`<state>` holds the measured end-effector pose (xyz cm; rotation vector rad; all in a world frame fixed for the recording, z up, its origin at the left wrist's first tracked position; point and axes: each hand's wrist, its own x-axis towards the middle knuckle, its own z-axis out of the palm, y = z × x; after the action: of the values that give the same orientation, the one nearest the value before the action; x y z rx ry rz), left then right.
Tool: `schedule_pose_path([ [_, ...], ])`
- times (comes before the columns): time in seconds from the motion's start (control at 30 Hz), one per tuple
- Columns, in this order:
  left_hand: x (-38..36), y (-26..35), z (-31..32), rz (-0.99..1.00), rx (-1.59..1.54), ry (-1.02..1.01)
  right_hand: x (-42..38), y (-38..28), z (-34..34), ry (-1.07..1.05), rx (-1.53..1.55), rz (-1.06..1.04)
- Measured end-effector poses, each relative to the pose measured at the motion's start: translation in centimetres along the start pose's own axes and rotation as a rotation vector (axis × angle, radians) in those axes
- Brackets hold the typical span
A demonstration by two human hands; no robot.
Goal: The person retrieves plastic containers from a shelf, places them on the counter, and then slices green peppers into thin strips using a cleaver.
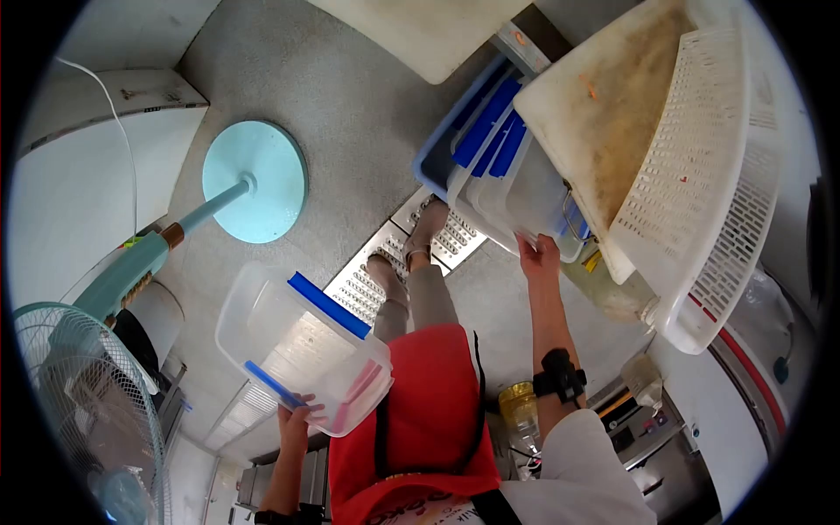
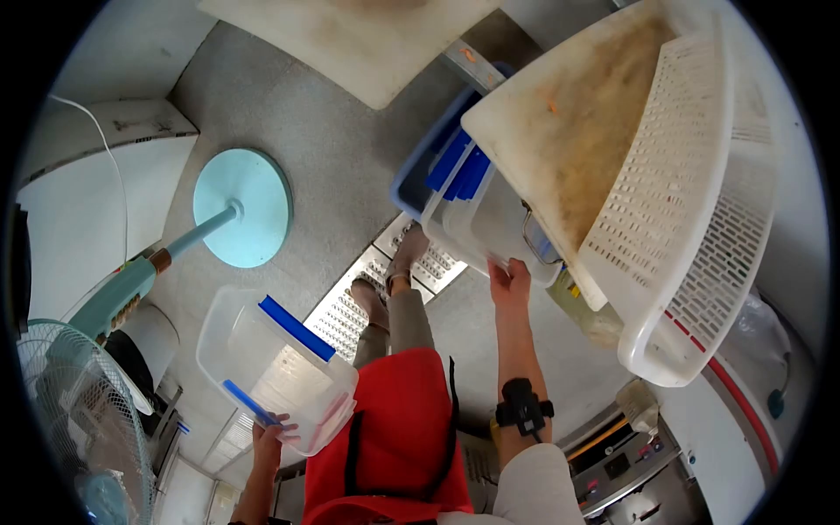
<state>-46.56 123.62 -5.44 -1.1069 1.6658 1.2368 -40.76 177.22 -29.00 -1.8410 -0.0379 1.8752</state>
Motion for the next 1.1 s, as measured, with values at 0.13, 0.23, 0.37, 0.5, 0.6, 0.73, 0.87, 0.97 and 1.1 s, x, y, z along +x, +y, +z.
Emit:
schedule_pose_path([
  [0.13, 0.4, 1.1, 1.4, 0.049, 0.07, -0.001, -4.2, 0.2, -1.1, -0.066, -0.054, -0.09],
  [0.23, 1.1, 2.3, 3.3, 0.102, 0.155, -0.023, -7.8, -0.2, -5.5, -0.15, -0.063, -0.008],
  [0.37, 3.5, 3.4, 6.2, 0.178, 0.328, -0.074, -14.5, -1.2, -11.1, -0.136, -0.149, 0.1],
  [0.5, 4.4, 6.4, 11.3, 0.289, 0.556, -0.142, -18.5, -3.4, -21.4, -0.122, -0.282, 0.276],
  [0.6, 5.3, 7.8, 15.8, 0.407, 0.679, -0.221, -23.4, -4.0, -25.4, -0.077, -0.231, 0.257],
  [0.73, 6.9, 9.8, 23.4, 0.58, 0.896, -0.331, -27.3, -4.0, -31.9, 0.001, -0.092, 0.256],
  [0.87, 9.4, 10.1, 30.9, 0.67, 0.913, -0.479, -29.6, -3.2, -33.1, 0.113, -0.022, 0.203],
  [0.97, 10.7, 9.8, 34.4, 0.608, 0.786, -0.548, -29.5, -2.6, -34.4, 0.106, 0.042, 0.158],
  [1.1, 9.7, 9.6, 31.6, 0.624, 0.757, -0.53, -29.1, -1.9, -35.6, 0.132, 0.103, 0.123],
])
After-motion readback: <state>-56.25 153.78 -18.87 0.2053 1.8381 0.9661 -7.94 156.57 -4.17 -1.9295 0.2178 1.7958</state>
